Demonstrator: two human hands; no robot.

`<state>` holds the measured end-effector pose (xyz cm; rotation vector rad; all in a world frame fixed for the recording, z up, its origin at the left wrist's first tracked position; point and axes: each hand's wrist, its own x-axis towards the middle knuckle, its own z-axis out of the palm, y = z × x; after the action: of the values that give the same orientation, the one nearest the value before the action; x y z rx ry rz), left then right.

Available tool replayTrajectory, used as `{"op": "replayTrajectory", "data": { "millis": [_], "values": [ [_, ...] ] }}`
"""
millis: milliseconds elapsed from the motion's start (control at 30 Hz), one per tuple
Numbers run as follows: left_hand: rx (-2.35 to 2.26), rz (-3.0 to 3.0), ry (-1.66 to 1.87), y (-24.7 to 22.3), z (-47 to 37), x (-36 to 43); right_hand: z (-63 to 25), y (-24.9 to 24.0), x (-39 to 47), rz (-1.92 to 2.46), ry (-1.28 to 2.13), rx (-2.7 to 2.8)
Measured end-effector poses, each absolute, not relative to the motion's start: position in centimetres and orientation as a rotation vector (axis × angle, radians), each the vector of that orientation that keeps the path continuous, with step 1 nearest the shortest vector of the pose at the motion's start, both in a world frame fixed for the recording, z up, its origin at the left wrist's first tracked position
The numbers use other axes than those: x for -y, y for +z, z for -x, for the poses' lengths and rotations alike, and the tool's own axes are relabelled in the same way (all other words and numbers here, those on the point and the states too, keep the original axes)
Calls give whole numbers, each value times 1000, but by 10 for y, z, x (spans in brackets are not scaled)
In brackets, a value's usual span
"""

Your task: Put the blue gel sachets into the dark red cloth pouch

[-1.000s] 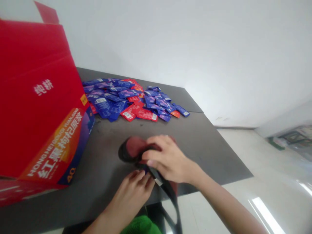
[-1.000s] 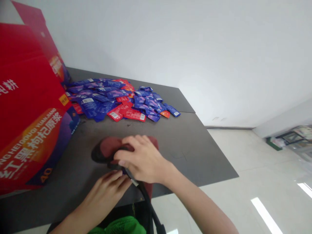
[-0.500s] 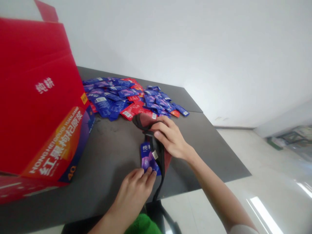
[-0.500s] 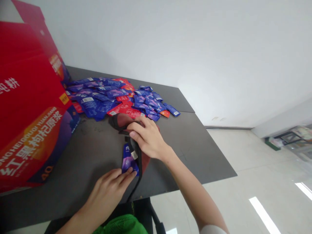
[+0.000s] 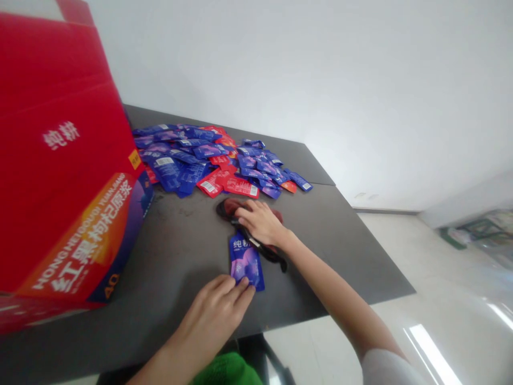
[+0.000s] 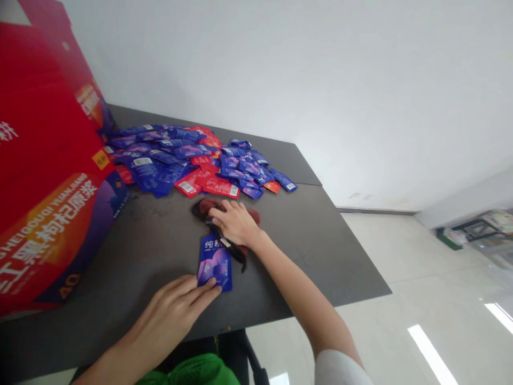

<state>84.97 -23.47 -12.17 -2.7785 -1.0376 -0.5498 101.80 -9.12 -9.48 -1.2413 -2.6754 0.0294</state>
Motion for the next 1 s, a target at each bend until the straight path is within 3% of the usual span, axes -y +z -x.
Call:
{"op": "replayTrajectory", "data": {
  "millis": [233,400,600,767,900,1000],
  "values": [
    [1092,2803,-583,-127,-848,235,-1031,-44,137,956,173,2423],
    [1150,2805,-537,-126,-848,236,-1015,-77,180,878,98,2806],
    [1073,2762,-636,-123,-847,236,-1011,-105,128,966,13,2808],
    [1083,2786,-644,-124,-846,233,-1019,-81,75,1262,-18,2575],
    [1081,2828,-623,-125,-845,232,-1021,-43,118,986,57,2351],
    [1161,2821,-512,-125,-845,235,-1015,-47,166,791,57,2636]
  ]
}}
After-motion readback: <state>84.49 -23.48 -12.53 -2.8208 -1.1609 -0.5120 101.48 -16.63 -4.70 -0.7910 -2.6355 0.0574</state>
